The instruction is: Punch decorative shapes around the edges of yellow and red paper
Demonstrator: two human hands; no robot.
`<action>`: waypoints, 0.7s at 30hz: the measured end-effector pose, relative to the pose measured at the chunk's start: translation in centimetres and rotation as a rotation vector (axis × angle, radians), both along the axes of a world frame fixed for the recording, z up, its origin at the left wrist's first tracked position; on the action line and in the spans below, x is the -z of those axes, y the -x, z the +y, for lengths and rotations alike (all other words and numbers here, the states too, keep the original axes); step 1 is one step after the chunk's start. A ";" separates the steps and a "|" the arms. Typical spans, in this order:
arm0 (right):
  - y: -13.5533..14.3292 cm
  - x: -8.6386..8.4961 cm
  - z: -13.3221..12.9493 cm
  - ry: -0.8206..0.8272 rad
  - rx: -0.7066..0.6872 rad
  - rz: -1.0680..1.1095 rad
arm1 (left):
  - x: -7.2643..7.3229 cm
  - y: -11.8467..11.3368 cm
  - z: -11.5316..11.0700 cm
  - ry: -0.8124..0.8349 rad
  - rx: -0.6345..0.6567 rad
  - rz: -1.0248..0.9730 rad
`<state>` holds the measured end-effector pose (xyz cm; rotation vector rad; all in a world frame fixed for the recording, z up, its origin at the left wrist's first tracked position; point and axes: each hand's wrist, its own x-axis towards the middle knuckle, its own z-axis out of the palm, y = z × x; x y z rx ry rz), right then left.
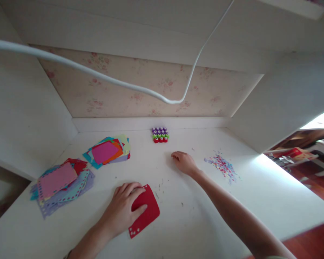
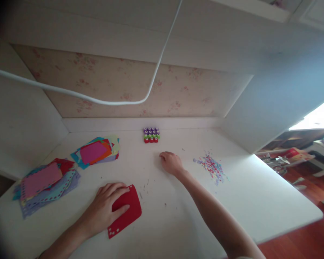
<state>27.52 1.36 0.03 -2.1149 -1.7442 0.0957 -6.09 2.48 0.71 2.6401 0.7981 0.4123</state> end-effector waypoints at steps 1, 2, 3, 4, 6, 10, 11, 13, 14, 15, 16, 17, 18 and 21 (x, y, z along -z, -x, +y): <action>0.2 0.0 1.3 -0.020 0.011 0.011 | 0.1 -0.1 0.1 -0.009 0.006 0.001; 0.2 -0.1 2.6 -0.039 0.024 0.021 | 0.3 -0.2 0.2 -0.016 0.010 0.000; 0.1 -0.2 3.9 -0.056 0.036 0.028 | 0.4 -0.3 0.3 -0.023 0.008 -0.005; -0.1 -0.4 5.1 -0.069 0.045 0.034 | 0.6 -0.3 0.5 -0.031 -0.001 -0.012; -0.5 -0.5 7.2 -0.081 0.045 0.040 | 0.8 -0.4 0.6 -0.049 -0.033 -0.034; -1.0 -0.6 8.8 -0.063 0.007 0.059 | 1.1 -0.4 0.6 -0.059 -0.069 -0.076; -1.0 -0.6 8.7 -0.062 0.006 0.065 | 1.1 -0.4 0.6 -0.053 -0.070 -0.086; -1.0 -0.5 7.7 -0.065 0.007 0.078 | 1.0 -0.3 0.5 -0.030 -0.070 -0.104; -0.9 -0.5 6.9 -0.065 0.003 0.086 | 1.0 -0.2 0.5 -0.015 -0.071 -0.113; -0.7 -0.5 5.9 -0.063 -0.005 0.097 | 1.0 -0.1 0.6 0.001 -0.073 -0.120; -0.6 -0.4 4.7 -0.058 -0.017 0.110 | 0.9 0.0 0.6 0.015 -0.074 -0.125; -0.3 -0.4 3.3 -0.051 -0.029 0.123 | 0.9 0.1 0.8 0.026 -0.076 -0.127; 0.0 -0.4 1.8 -0.042 -0.041 0.133 | 0.9 0.2 0.9 0.036 -0.076 -0.125; 1.3 -0.5 -2.8 -0.042 -0.066 0.219 | 0.8 -0.1 1.1 0.046 -0.062 -0.099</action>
